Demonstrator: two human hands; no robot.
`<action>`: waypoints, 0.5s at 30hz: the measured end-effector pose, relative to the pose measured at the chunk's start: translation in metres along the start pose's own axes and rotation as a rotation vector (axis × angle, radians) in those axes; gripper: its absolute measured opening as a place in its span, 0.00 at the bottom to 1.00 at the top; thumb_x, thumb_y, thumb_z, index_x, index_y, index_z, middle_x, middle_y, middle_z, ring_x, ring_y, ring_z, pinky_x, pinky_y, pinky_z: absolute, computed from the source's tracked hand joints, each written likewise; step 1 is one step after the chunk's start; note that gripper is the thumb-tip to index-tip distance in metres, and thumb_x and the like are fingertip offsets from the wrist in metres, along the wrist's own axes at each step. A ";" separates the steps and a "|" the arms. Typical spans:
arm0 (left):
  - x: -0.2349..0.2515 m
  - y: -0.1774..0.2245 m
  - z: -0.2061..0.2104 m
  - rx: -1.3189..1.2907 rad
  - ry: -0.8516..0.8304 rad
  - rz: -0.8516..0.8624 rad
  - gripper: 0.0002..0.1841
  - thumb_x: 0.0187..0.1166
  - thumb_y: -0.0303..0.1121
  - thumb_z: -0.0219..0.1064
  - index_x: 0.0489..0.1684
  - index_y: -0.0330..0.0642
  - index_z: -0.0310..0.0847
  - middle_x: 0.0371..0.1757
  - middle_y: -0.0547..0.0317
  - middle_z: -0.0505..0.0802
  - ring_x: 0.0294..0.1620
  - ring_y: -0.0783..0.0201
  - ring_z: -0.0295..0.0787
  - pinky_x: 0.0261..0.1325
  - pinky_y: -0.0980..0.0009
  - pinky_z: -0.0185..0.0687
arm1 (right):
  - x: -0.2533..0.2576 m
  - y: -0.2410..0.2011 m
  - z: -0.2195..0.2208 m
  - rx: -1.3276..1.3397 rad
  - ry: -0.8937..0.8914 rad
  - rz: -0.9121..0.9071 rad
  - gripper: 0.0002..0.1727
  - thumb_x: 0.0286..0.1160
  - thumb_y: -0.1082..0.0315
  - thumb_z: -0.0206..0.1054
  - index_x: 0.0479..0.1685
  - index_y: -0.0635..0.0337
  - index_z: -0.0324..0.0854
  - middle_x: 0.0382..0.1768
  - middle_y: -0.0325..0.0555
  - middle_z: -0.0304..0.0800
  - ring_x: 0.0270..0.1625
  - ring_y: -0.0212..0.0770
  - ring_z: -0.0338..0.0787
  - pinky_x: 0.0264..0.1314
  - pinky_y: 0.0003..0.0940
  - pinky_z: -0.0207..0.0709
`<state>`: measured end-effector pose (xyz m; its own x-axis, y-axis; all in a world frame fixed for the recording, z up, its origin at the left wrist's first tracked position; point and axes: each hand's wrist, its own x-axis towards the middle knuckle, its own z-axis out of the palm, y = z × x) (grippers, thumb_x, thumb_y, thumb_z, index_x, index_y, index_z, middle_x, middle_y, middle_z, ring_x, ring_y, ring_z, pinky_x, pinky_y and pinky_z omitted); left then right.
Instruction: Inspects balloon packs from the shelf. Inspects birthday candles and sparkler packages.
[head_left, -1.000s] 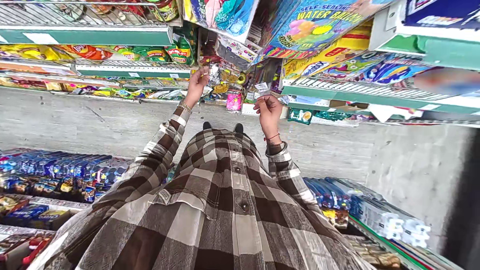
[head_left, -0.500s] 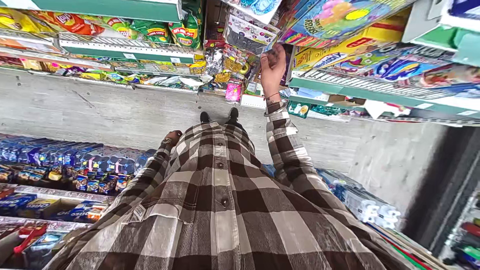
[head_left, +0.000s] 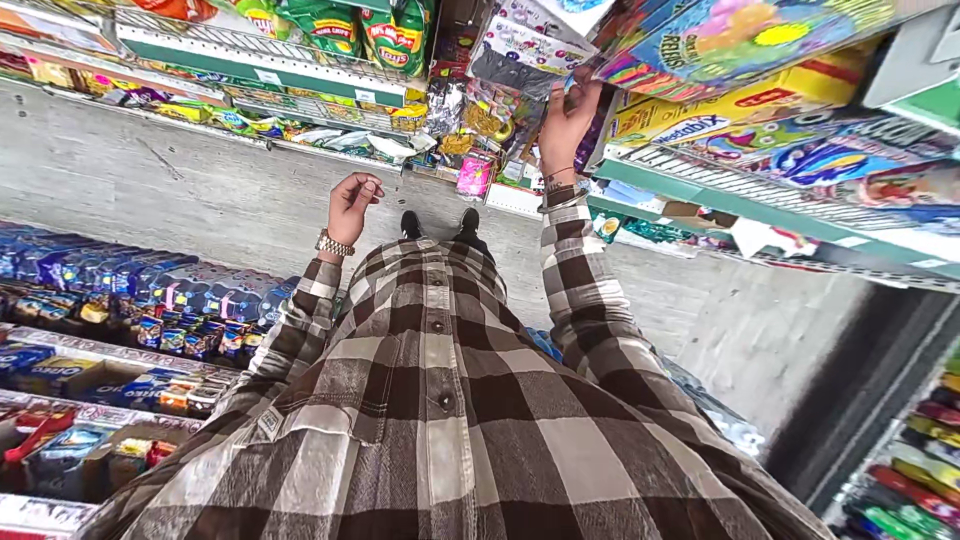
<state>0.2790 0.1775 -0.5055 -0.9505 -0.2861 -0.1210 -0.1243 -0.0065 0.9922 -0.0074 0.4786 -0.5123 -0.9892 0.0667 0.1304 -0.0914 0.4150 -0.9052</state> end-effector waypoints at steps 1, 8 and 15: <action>0.004 0.012 0.005 -0.029 0.004 0.042 0.13 0.90 0.30 0.51 0.57 0.37 0.81 0.46 0.58 0.92 0.47 0.64 0.92 0.56 0.61 0.90 | -0.001 -0.002 0.001 0.011 0.007 0.014 0.31 0.82 0.59 0.67 0.77 0.70 0.68 0.71 0.60 0.80 0.71 0.44 0.83 0.74 0.36 0.78; 0.004 0.047 0.020 -0.082 -0.045 0.124 0.12 0.90 0.32 0.53 0.56 0.39 0.82 0.47 0.58 0.92 0.47 0.64 0.92 0.56 0.63 0.90 | 0.000 0.006 0.002 0.156 -0.025 -0.027 0.24 0.83 0.63 0.67 0.69 0.71 0.71 0.49 0.49 0.90 0.53 0.35 0.90 0.62 0.33 0.84; -0.001 0.049 0.018 -0.079 -0.076 0.092 0.12 0.89 0.29 0.52 0.56 0.37 0.81 0.49 0.56 0.92 0.49 0.62 0.92 0.57 0.61 0.90 | -0.006 0.006 0.000 0.304 -0.177 -0.031 0.15 0.88 0.65 0.61 0.62 0.68 0.78 0.47 0.47 0.90 0.50 0.38 0.91 0.56 0.37 0.87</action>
<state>0.2692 0.1944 -0.4575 -0.9761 -0.2155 -0.0281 -0.0156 -0.0596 0.9981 -0.0017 0.4805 -0.5191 -0.9875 -0.1108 0.1123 -0.1258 0.1235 -0.9843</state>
